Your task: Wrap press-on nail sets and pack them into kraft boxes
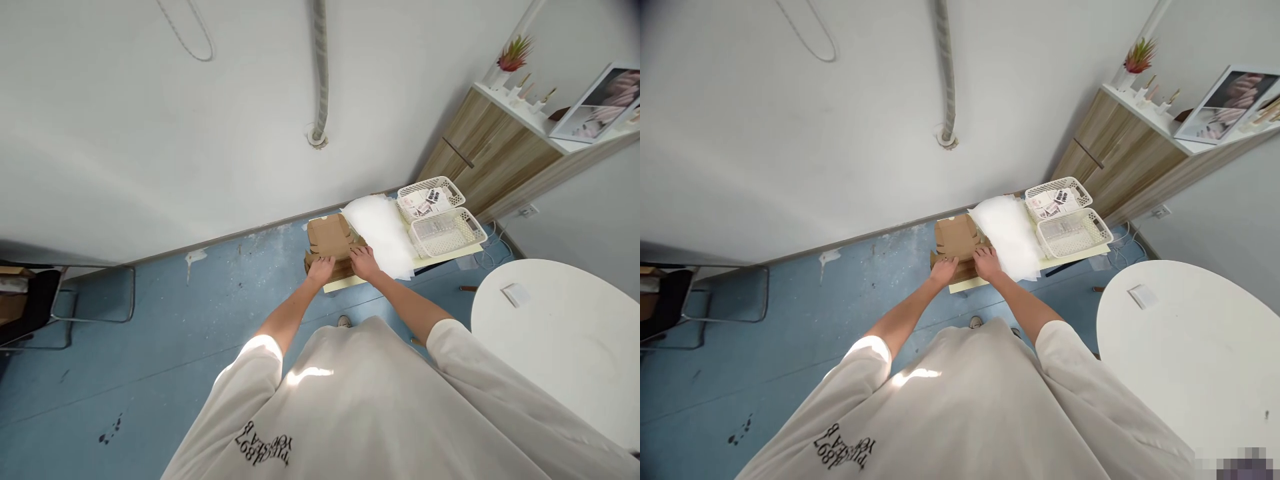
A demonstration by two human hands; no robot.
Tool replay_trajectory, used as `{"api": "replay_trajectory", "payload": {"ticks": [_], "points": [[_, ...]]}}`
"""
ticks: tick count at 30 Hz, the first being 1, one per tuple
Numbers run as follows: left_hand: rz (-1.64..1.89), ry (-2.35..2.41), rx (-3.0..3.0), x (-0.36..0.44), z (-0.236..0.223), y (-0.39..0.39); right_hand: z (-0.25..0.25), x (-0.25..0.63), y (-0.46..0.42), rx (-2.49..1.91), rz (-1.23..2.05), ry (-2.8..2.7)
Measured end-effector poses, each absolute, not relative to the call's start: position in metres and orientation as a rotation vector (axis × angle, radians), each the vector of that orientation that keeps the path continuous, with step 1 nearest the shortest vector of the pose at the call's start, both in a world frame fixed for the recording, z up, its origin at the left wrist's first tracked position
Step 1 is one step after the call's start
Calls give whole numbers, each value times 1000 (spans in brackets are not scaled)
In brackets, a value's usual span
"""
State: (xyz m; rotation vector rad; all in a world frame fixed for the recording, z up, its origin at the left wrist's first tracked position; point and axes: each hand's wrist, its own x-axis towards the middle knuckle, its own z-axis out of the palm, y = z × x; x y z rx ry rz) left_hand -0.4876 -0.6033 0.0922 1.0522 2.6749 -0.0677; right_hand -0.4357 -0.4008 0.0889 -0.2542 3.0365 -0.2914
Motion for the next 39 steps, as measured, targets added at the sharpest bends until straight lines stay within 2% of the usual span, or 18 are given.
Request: {"api": "replay_trajectory", "payload": {"ticks": [12, 21, 31, 39], "points": [[251, 2919, 1038, -468, 143, -610, 140, -466, -401, -426, -294, 3215], [391, 3029, 1211, -461, 186, -571, 183, -456, -366, -246, -328, 3437], [540, 2834, 1761, -440, 234, -449, 227, -375, -255, 368, -155, 3634], [621, 2500, 2162, -345, 256, -301, 250, -222, -139, 934, 83, 3589]]}}
